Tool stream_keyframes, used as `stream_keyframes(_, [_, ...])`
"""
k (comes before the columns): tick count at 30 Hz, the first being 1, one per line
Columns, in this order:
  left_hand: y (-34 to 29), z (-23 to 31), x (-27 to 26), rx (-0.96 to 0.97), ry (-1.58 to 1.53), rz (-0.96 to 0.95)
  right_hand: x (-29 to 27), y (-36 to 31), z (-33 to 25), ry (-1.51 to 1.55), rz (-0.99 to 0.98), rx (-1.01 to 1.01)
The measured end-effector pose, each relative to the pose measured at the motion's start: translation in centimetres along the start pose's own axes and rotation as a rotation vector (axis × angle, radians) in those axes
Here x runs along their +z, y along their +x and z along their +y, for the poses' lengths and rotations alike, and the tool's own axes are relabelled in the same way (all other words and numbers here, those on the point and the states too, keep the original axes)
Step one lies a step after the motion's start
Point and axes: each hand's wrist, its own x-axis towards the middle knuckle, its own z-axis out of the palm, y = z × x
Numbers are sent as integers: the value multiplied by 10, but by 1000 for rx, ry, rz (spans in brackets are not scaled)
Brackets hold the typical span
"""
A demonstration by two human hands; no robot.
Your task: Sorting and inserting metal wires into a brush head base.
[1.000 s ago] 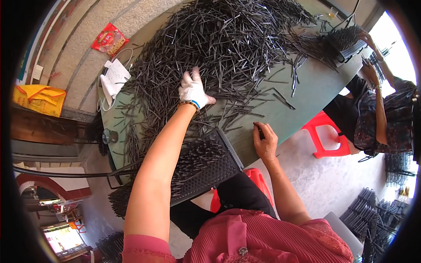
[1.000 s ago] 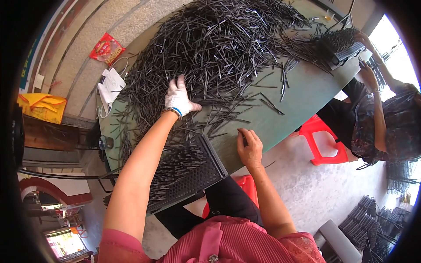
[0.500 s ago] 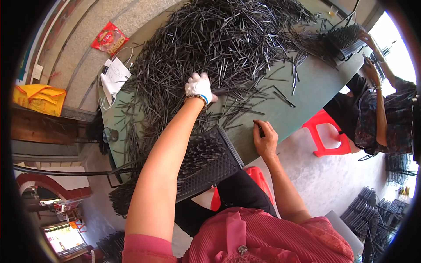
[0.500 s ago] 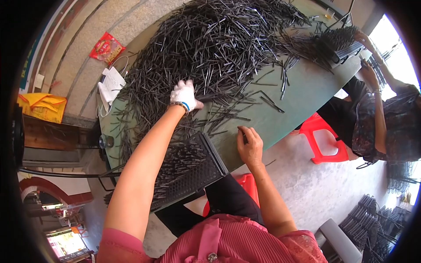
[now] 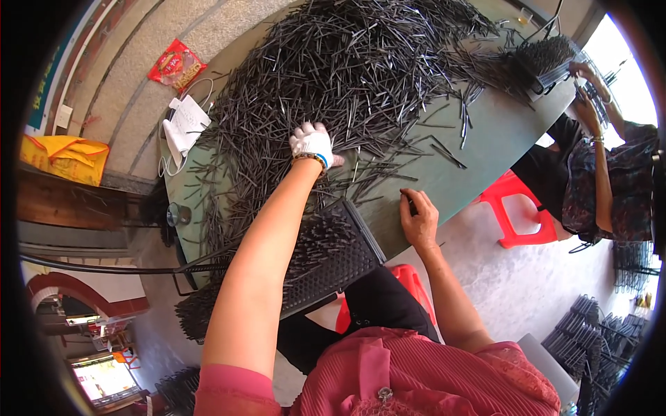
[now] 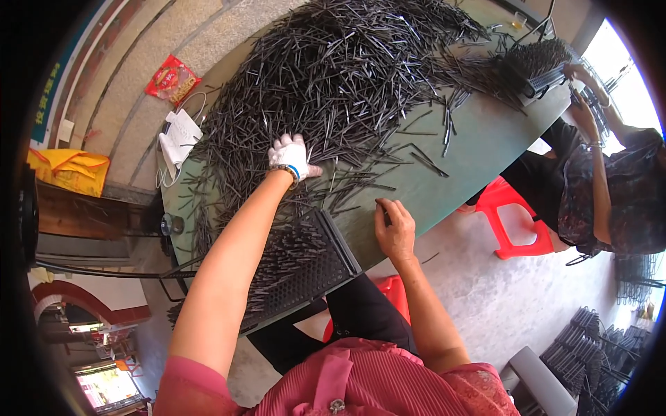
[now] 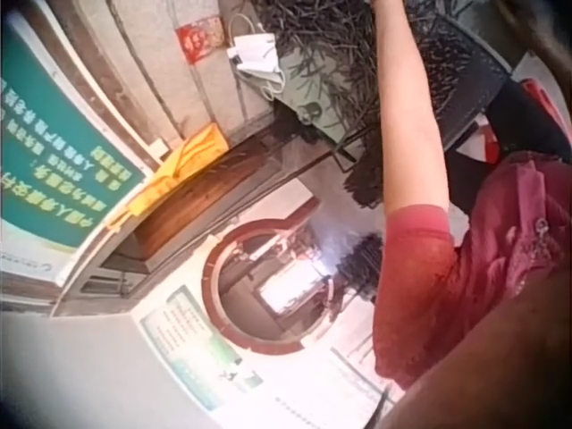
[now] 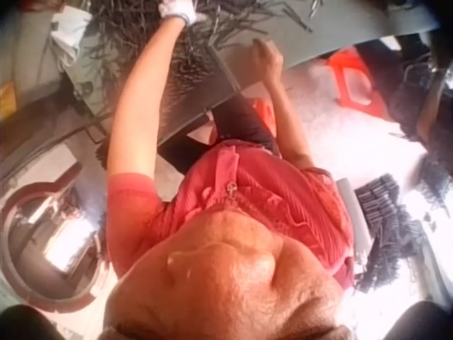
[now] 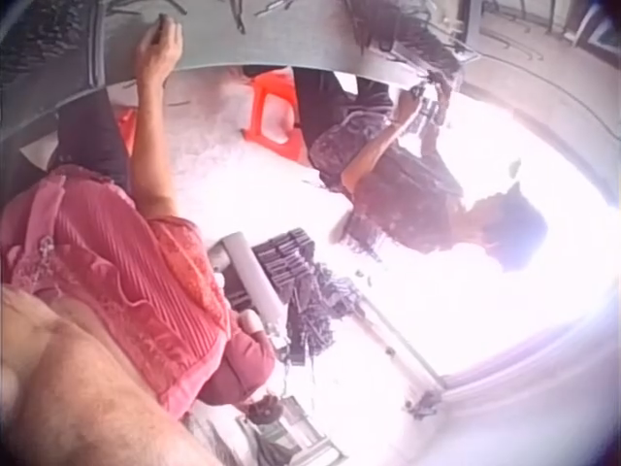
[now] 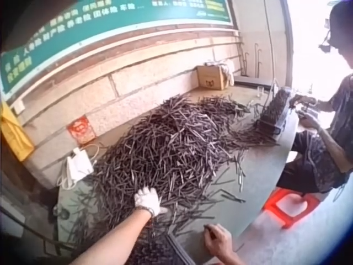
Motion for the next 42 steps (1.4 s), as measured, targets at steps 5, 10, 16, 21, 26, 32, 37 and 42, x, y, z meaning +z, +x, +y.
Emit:
stream_keyframes(5, [24,3,-12,45,125,-58,1,-1,-3,21,-6,13])
stream_keyframes(10, [27,17,18,-41,55,134,0,-1,-4,23,-13,50])
stream_keyframes(16, [21,10,22,-77,135,222,-1,-1,-4,49,-11,80])
stream_keyframes(21, [12,-21,-8,2,-19,28,0,0,-3,58,2,51])
stream_keyframes(26, [21,-72,-35,176,-767,-26,1,0,-5,53,0,52])
stream_keyframes(32, [10,-63,-23,102,-1511,178,0,-1,-3,27,4,43])
stream_keyframes(37, [49,-55,47,-125,-1673,217,4,0,-6,47,-4,44])
stream_keyframes(42, [41,-38,18,49,-1744,419,1,-2,-1,22,10,39])
